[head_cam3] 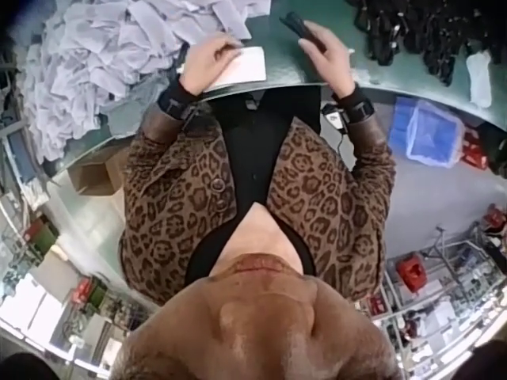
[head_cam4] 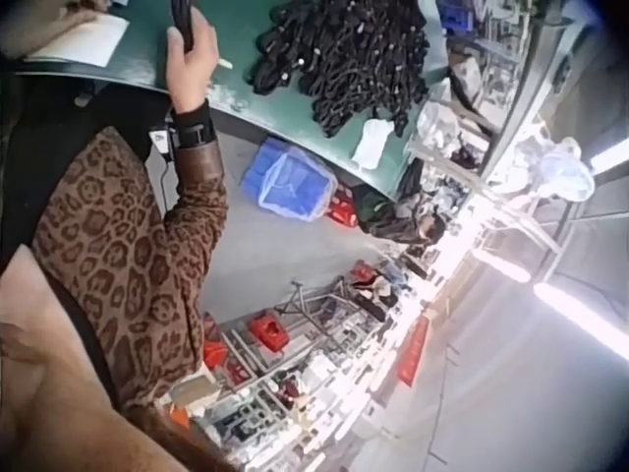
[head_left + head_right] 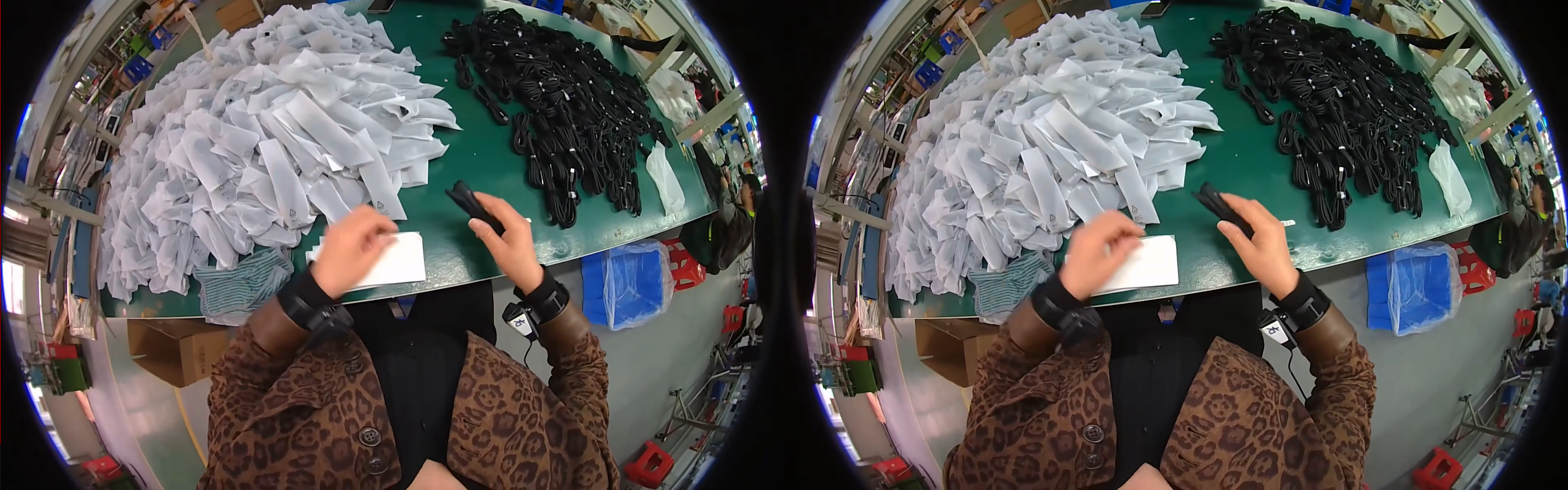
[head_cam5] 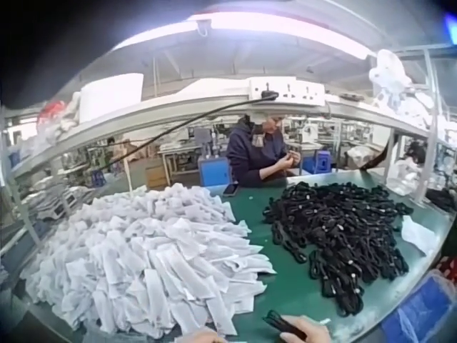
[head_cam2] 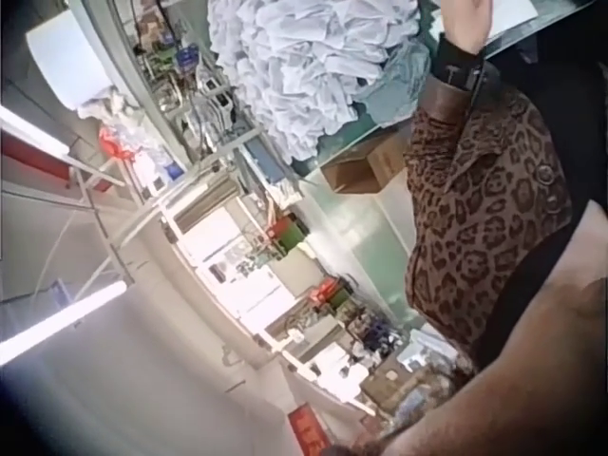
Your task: The person bags black cables by hand, picking up a cable and a white bag, sliding the cable into the bag, and setting the bagged cable aside.
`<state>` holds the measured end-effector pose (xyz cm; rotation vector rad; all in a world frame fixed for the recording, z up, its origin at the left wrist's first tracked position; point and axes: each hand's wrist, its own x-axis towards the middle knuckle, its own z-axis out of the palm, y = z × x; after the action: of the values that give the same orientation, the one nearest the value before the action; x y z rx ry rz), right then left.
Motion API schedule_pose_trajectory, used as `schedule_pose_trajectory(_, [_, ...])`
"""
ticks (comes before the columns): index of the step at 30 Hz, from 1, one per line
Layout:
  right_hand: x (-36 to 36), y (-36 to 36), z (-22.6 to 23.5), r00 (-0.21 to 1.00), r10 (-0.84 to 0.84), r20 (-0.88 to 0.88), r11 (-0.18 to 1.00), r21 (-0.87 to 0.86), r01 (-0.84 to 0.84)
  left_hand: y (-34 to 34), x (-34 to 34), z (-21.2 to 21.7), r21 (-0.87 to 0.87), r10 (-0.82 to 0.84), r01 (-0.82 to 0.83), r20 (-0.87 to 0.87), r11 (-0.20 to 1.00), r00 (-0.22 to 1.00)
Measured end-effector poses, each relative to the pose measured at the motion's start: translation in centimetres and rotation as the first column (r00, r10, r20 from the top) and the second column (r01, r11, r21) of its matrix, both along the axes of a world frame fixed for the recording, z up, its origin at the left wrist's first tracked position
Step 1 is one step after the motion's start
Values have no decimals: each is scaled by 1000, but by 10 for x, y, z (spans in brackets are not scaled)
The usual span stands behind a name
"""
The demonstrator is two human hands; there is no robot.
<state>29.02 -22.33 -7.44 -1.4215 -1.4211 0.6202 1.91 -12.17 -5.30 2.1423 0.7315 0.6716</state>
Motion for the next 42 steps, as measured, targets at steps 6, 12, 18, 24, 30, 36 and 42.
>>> schedule_pose_trajectory(6, [-24, -15, -5, 966, 18, 258, 998, 48, -32, -34, 19, -34, 310, -28, 49, -71, 949, 997])
schedule_pose_trajectory(12, [-34, -24, -4, 966, 67, 252, 995, 55, -83, -33, 22, -45, 323, 38, 1, -115, 947, 993])
schedule_pose_trajectory(18, [-31, -34, -4, 892, 77, 446, 993, 42, -107, -29, 17, -46, 141, 61, -59, -8, 988, 998])
schedule_pose_trajectory(24, [-30, -41, -4, 857, 62, 512, 991, 71, -115, -28, 15, -39, -351, 99, -71, 63, 934, 993])
schedule_pose_trajectory(30, [-28, -39, 4, 722, 89, 686, 975, 88, -203, -29, 16, -36, -325, 108, -70, 101, 943, 989])
schedule_pose_trajectory(36, [-21, -29, 8, 652, 130, 747, 951, 91, -295, -31, 18, -30, 41, -41, 36, 133, 999, 990])
schedule_pose_trajectory(42, [-23, -26, 4, 928, 280, 244, 955, -171, -243, -33, 20, -17, 294, -179, 151, 69, 944, 982])
